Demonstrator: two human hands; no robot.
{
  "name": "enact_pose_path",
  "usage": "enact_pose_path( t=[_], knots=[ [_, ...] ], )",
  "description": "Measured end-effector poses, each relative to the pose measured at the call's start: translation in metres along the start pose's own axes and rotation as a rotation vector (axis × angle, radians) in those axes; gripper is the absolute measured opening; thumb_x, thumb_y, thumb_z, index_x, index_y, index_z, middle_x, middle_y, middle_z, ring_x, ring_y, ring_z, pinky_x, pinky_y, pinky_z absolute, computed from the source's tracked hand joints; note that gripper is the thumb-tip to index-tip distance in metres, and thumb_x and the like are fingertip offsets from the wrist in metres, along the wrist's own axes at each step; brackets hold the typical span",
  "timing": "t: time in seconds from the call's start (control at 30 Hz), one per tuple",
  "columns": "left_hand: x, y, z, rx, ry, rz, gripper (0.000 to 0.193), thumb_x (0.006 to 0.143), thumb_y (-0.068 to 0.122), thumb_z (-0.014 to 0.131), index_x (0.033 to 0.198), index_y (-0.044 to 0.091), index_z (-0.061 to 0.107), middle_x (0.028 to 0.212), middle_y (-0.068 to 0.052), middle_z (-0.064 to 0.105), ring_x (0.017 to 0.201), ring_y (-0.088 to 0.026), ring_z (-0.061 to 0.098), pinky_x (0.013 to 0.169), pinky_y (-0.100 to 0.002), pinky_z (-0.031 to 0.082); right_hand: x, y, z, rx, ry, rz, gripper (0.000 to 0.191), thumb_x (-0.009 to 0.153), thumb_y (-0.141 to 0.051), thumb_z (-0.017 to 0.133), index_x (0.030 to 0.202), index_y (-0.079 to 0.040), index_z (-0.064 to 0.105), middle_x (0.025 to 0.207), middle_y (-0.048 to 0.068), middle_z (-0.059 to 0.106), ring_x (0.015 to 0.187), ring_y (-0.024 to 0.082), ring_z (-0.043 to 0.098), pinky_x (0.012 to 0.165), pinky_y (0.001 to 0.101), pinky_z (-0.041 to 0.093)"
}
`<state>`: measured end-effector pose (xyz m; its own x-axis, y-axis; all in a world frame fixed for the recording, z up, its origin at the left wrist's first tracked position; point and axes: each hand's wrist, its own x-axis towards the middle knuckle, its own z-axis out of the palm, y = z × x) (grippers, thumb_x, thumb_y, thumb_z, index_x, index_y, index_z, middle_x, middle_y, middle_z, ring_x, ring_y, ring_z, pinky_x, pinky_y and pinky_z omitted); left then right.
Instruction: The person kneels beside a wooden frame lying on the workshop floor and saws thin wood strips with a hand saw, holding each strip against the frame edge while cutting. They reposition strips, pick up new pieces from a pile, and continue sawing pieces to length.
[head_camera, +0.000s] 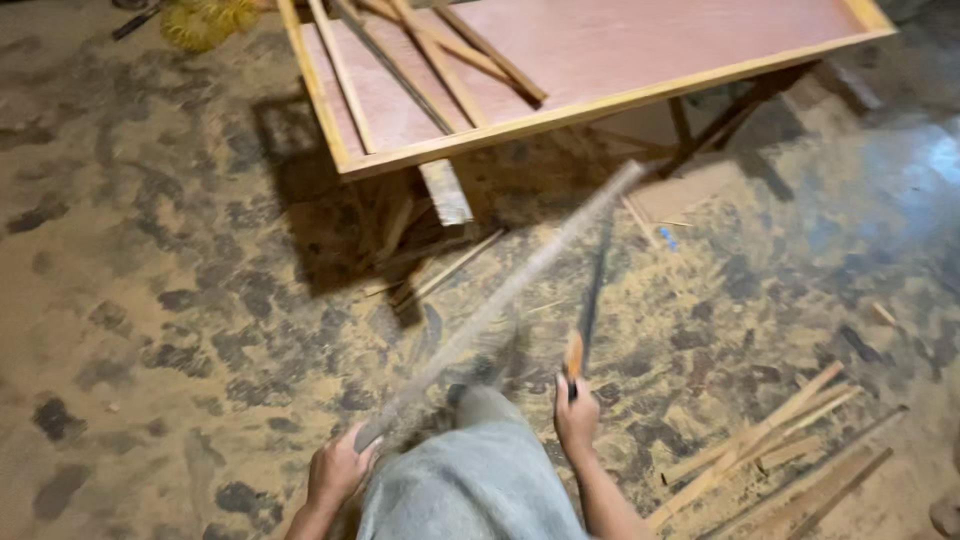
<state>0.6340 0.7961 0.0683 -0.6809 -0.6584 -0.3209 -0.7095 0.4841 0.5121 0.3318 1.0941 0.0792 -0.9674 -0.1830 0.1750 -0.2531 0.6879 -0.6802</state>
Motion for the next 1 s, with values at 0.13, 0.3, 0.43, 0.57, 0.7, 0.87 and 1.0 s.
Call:
enact_pose_path(
  t=[0.13,0.3,0.43,0.57,0.7,0.87,1.0],
  knots=[
    [0.054,-0.038,-0.019,-0.053,0.254,-0.022,0.047,0.083,0.05,0.071,0.12,0.021,0.069,0.088,-0.02,0.074,0.08,-0.043,0.071,0.066,-0.051,0.057,0.082,-0.068,0.084,0.054,-0.021,0.04,0.036,0.098,-0.038,0.062,0.091,-0.004,0.066,0.076,0.023,0.064,0.069,0.042,0.063,0.065,0.0462,0.05],
    [0.134,-0.072,-0.069,0.039,0.184,-0.256,0.044,0.086,0.054,0.068,0.118,0.024,0.072,0.08,-0.019,0.074,0.079,-0.043,0.071,0.07,-0.053,0.056,0.206,-0.132,0.196,-0.065,0.073,-0.072,0.038,0.103,-0.04,0.059,0.092,-0.005,0.065,0.081,0.024,0.066,0.075,0.046,0.063,0.065,0.0532,0.048],
    [0.215,-0.08,-0.115,0.051,0.294,-0.247,0.046,0.083,0.053,0.07,0.117,0.023,0.071,0.083,-0.02,0.074,0.079,-0.045,0.07,0.068,-0.055,0.056,0.316,-0.173,0.267,-0.325,0.106,-0.066,0.04,0.1,-0.048,0.062,0.091,-0.008,0.067,0.079,0.021,0.069,0.072,0.044,0.066,0.065,0.0565,0.051],
    [0.273,-0.083,-0.156,0.086,0.25,-0.387,0.048,0.082,0.054,0.071,0.12,0.024,0.072,0.085,-0.021,0.074,0.081,-0.044,0.071,0.072,-0.054,0.057,0.4,-0.211,0.308,-0.457,0.083,-0.064,0.046,0.096,-0.052,0.067,0.089,-0.007,0.066,0.081,0.021,0.069,0.072,0.045,0.066,0.063,0.057,0.052],
    [0.354,-0.086,-0.185,0.074,0.248,-0.377,0.049,0.081,0.052,0.073,0.12,0.022,0.072,0.088,-0.02,0.075,0.084,-0.043,0.072,0.075,-0.052,0.056,0.443,-0.242,0.342,-0.481,0.17,-0.113,0.039,0.086,-0.043,0.073,0.097,-0.006,0.067,0.078,0.023,0.067,0.068,0.043,0.065,0.06,0.0551,0.052],
    [0.466,-0.117,-0.215,0.06,0.115,-0.309,0.051,0.08,0.05,0.074,0.121,0.019,0.072,0.091,-0.02,0.075,0.088,-0.041,0.072,0.079,-0.051,0.055,0.428,-0.328,0.426,0.141,-0.174,-0.018,0.031,0.089,-0.029,0.063,0.098,0.0,0.063,0.082,0.016,0.068,0.078,0.034,0.068,0.073,0.0451,0.054],
    [0.56,-0.137,-0.261,0.061,-0.084,-0.141,0.052,0.08,0.048,0.076,0.121,0.017,0.072,0.094,-0.02,0.076,0.091,-0.04,0.072,0.082,-0.05,0.055,0.385,-0.422,0.507,-0.13,-0.452,0.163,0.031,0.083,-0.031,0.07,0.104,-0.007,0.069,0.109,0.024,0.067,0.097,0.042,0.065,0.086,0.0499,0.055]
  ],
)
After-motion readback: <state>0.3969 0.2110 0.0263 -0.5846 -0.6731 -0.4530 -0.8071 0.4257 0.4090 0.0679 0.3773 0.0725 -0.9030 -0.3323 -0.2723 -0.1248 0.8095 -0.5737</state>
